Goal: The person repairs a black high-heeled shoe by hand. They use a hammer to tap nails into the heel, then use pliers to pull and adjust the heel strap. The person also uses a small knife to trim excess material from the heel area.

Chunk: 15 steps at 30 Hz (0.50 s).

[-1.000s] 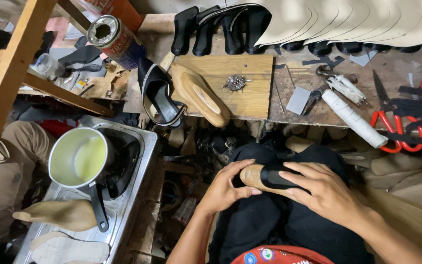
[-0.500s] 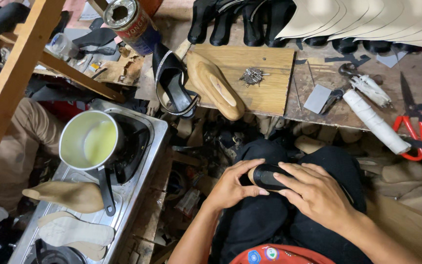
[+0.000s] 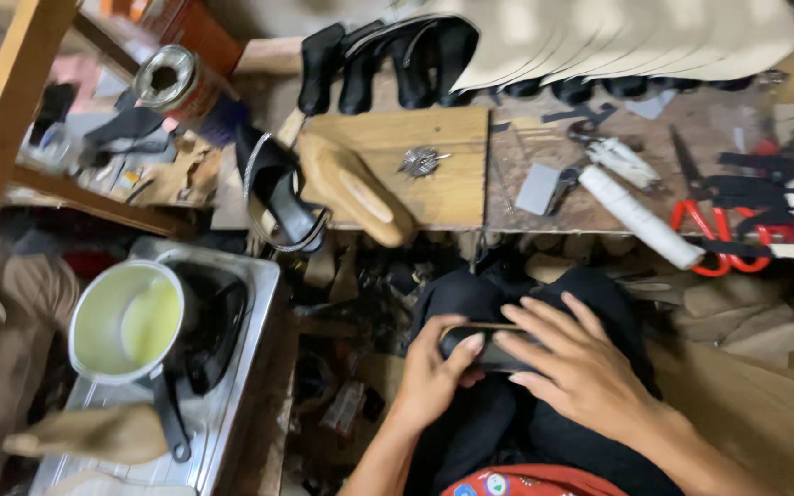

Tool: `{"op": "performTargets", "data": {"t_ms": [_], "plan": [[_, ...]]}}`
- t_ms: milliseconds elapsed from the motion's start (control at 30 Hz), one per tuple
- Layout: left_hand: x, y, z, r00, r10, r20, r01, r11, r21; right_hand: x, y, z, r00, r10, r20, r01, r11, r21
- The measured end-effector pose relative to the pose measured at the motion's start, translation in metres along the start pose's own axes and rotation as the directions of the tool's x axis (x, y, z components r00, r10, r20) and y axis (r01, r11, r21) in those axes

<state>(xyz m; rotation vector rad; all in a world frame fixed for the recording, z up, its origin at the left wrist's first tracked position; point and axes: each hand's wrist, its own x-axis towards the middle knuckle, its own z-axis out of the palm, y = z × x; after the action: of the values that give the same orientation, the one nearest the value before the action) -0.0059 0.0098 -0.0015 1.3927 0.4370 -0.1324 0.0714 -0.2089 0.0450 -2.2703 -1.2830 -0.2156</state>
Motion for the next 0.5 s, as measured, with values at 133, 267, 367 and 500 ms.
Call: {"op": "performTargets", "data": {"t_ms": [133, 267, 367, 500], "plan": [[-0.006, -0.025, -0.023, 0.993, 0.096, -0.065, -0.104, 0.984, -0.145, -0.067, 0.019, -0.006, 0.847, 0.529, -0.060, -0.388, 0.690, 0.611], [-0.007, -0.043, -0.034, 0.985, 0.171, -0.019, -0.169, 0.942, -0.291, -0.114, 0.020, 0.015, 0.758, 0.605, 0.244, -0.364, 0.082, 0.928], [-0.008, -0.050, -0.032, 0.978, 0.204, 0.039, -0.173, 0.904, -0.391, -0.113, 0.013, 0.028, 0.607, 0.782, 0.142, -0.460, 0.200, 0.865], [-0.010, -0.052, -0.029, 0.978, 0.208, 0.032, -0.174, 0.883, -0.436, -0.092, 0.004, 0.022, 0.608, 0.788, 0.100, -0.435, 0.226, 0.872]]}}
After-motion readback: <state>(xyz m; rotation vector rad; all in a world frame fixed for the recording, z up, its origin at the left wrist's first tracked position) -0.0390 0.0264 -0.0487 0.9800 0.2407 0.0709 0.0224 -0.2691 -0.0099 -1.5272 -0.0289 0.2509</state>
